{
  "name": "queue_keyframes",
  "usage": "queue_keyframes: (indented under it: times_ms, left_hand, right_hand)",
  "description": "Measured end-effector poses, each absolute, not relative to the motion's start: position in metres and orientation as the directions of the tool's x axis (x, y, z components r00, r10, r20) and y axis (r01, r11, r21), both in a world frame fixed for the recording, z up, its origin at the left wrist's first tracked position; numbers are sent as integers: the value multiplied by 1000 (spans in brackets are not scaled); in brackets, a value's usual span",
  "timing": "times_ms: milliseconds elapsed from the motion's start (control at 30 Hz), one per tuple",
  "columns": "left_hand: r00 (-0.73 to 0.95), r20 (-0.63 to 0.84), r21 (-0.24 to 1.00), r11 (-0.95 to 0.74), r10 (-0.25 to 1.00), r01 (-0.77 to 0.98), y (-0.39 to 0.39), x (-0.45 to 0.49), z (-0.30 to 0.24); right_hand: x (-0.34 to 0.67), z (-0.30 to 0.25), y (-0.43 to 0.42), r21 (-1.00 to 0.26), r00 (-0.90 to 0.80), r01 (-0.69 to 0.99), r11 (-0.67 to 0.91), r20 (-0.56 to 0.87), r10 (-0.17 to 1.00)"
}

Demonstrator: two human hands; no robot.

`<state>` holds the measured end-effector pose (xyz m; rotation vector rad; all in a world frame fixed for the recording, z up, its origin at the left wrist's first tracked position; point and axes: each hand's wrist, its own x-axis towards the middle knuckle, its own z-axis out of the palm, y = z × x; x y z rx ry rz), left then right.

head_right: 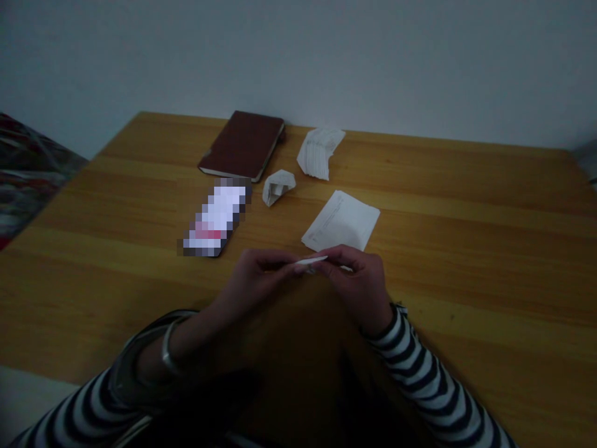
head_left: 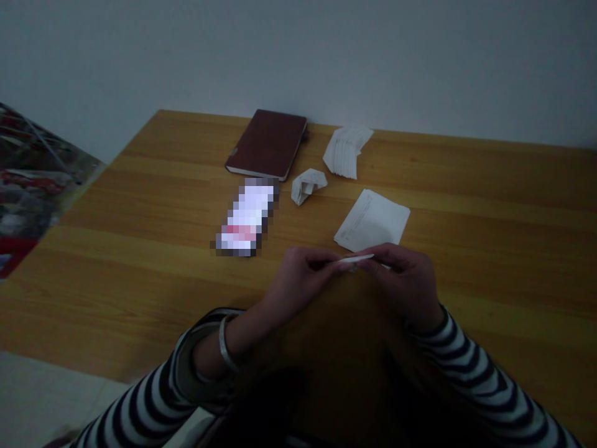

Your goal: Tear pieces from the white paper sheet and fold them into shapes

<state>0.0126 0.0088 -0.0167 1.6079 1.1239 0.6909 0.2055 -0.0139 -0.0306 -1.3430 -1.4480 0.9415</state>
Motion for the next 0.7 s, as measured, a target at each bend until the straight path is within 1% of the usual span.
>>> queue_keyframes:
  times_ms: [67,200,367,533,700]
  left_hand:
    - [354,-76,951,-40,932,307,8,14,-20]
    - [281,53,929,-151,958,338,5,14,-23]
    - [287,154,890,-259,945,375,4,14,-22]
    - [310,181,866,-301,933,400,3,14,-22]
    - [319,171,863,-298,932,409,0,15,-22]
  right_hand:
    - [203,-30,-15,-959,12,266,94,101,995]
    - [199,-30,-18,-970,20,238,57,63,998]
    - [198,-30,-18,-973,39,222,60,71,997]
    - [197,-31,-18,-985,73,166,47,59,996]
    - [196,-32,-22,-979,96,190,79,99,990]
